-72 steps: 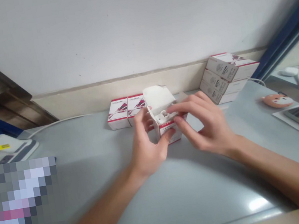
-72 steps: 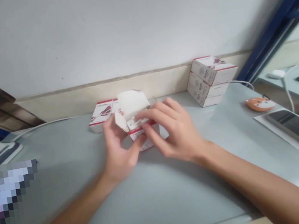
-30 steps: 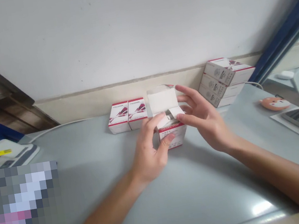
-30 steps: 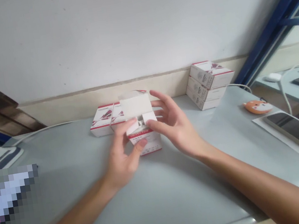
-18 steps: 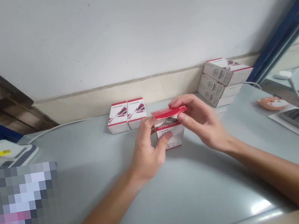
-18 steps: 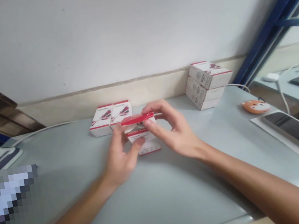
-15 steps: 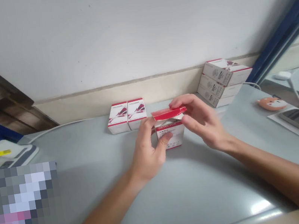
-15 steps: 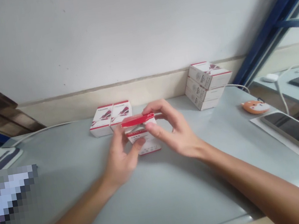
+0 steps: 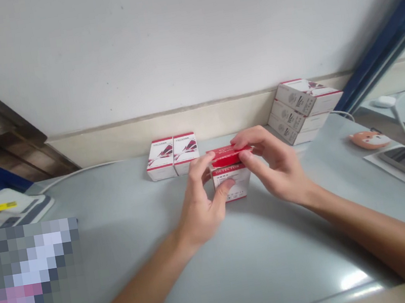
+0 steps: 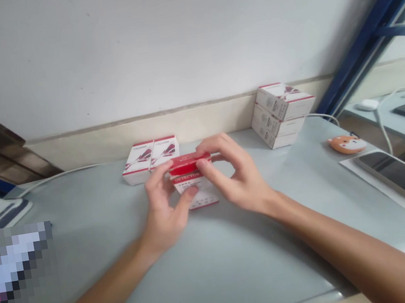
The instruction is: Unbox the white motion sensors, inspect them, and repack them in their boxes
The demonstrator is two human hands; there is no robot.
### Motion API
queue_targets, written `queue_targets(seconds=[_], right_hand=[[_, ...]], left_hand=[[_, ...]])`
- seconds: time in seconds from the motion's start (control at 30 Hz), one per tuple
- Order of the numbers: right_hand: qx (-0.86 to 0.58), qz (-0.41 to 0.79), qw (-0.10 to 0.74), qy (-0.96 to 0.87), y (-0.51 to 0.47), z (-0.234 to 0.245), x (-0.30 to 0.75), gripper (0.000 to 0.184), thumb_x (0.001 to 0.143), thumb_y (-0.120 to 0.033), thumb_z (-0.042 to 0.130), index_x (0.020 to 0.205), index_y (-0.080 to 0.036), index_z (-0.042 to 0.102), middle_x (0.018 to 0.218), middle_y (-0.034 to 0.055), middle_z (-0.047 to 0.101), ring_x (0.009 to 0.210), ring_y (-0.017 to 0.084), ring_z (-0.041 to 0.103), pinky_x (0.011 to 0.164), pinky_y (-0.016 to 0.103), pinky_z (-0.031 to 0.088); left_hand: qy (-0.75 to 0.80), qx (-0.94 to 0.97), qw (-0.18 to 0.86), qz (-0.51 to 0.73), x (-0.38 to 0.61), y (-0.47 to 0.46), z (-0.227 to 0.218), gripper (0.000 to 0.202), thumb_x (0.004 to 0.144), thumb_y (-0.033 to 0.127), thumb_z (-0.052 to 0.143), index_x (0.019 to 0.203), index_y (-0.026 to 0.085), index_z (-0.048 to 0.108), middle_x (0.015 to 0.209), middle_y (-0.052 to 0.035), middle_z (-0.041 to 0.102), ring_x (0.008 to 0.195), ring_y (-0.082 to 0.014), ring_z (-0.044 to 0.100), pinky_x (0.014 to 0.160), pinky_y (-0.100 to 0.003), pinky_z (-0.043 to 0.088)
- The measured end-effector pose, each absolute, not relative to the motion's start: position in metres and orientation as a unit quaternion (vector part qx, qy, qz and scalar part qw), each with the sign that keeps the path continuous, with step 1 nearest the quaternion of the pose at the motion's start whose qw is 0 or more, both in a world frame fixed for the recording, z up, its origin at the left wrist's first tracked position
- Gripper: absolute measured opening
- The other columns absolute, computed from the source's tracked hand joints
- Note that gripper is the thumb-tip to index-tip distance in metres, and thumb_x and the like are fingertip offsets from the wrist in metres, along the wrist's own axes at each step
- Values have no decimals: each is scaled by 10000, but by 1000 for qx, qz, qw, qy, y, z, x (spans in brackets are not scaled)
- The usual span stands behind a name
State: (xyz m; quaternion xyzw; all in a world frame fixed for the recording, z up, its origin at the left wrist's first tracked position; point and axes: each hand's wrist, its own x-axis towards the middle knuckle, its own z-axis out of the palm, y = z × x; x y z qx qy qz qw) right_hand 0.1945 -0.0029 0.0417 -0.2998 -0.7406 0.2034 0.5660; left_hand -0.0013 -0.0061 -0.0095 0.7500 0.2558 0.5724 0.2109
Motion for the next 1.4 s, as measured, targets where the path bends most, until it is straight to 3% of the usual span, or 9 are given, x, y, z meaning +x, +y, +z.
queue_targets(seconds=[0.5,0.6,0.67,0.73,0.8,0.93,1.1,1.23,1.4], right_hand=[[-266,107,558,-778,5,41,202,94,997,-307,723,924,-249,720,1103,91,677,1041,248,678,914,480,606],[-264,106,550,-785,5,39,203,82,983,-322,744,1041,-265,755,1184,95,649,1121,257,677,992,497,605],[-275,148,517,-797,6,33,204,432,946,-384,791,1357,-305,688,1383,123,581,1229,281,649,1046,525,601],[-299,232,460,-803,6,24,204,834,915,-438,820,1637,-347,414,1528,156,502,1233,287,655,1007,527,632],[-311,320,417,-792,6,13,201,957,937,-442,798,1705,-354,235,1484,160,570,1131,265,703,911,483,664],[-343,327,467,-746,7,1,190,818,935,-427,799,1620,-302,369,1194,87,723,971,228,725,865,422,637],[-401,42,562,-722,15,17,169,569,880,-398,840,1375,-277,587,1191,85,728,953,248,658,808,407,574],[-334,-186,467,-797,31,30,132,422,989,-290,714,1402,-281,633,1152,95,727,1024,279,606,890,426,519],[-304,-200,319,-875,63,20,68,377,1088,-278,560,1455,-301,643,1262,114,702,1153,296,574,909,423,508]], left_hand=[[245,782,153,552,-7,1,-13,579,1026,200,668,1516,410,442,1426,-88,589,1391,-284,557,1108,-541,577],[249,765,172,569,-5,2,-14,520,1029,223,680,1478,375,466,1426,-90,589,1372,-262,591,1097,-494,588],[269,721,183,611,-3,4,-11,458,1036,275,686,1437,340,476,1403,-88,599,1321,-235,632,1056,-429,607],[303,667,191,654,-3,8,-7,403,1055,342,664,1400,312,458,1374,-89,614,1241,-202,673,984,-361,623],[329,644,199,662,-6,13,-2,383,1071,399,631,1380,307,425,1346,-89,632,1165,-180,699,931,-331,622],[344,662,178,642,-23,25,2,372,1082,468,585,1381,294,448,1323,-89,649,1154,-192,690,982,-371,586],[487,547,51,679,-60,48,3,243,1069,413,580,1224,234,638,1286,-102,653,1295,-248,581,1192,-440,426],[531,366,255,720,-79,70,-4,210,1013,332,627,1201,239,647,1205,-55,678,1242,-223,623,1143,-340,456],[488,323,366,724,-83,85,-6,300,1006,346,476,1114,177,700,1051,-53,753,1073,-218,714,995,-309,560]])
